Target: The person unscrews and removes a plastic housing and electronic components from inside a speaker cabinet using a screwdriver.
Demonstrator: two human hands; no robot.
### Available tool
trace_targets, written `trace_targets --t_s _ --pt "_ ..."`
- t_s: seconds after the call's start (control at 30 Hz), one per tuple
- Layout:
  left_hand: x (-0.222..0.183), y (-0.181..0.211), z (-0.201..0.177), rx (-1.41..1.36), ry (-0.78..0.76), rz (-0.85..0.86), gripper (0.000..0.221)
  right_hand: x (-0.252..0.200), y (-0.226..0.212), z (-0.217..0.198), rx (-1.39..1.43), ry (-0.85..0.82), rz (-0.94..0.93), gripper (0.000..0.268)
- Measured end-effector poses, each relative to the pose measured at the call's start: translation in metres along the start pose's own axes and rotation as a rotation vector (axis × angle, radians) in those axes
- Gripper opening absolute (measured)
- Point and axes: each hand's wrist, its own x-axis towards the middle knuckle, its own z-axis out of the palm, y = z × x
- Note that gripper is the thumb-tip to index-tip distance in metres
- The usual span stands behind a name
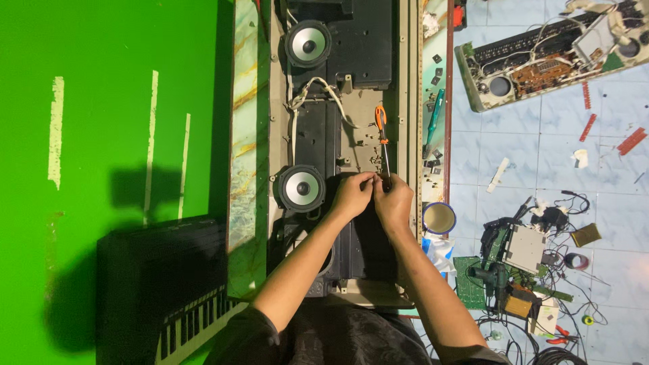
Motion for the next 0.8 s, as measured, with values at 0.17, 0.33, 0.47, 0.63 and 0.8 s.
trace_targets --t_s 0.17,0.33,0.47,0.63,0.8 --pt "-0.009 0.004 0.003 0.057 0.028 0.020 0.026 -0.006 -0.003 -0.013 -0.067 0.024 -0.027 0.018" --pt "-0.019 0.033 -0.007 0.017 0.079 -0.084 0.032 -0.025 -0.013 -0.038 0.040 0.026 -0.199 0.020" --pt "-0.050 0.073 -0.027 -0.228 -0.023 0.155 0.035 -0.058 -0.030 -0.063 0.091 -0.182 -0.083 0.024" --pt "-0.113 0.121 -0.063 -0.115 -0.163 0.137 0.028 -0.104 -0.031 -0.071 0.214 -0.307 -0.239 0.023" --pt "-0.163 0.123 -0.090 -0.367 -0.177 0.240 0.020 -0.147 -0.044 -0.080 0.202 -0.348 -0.242 0.020"
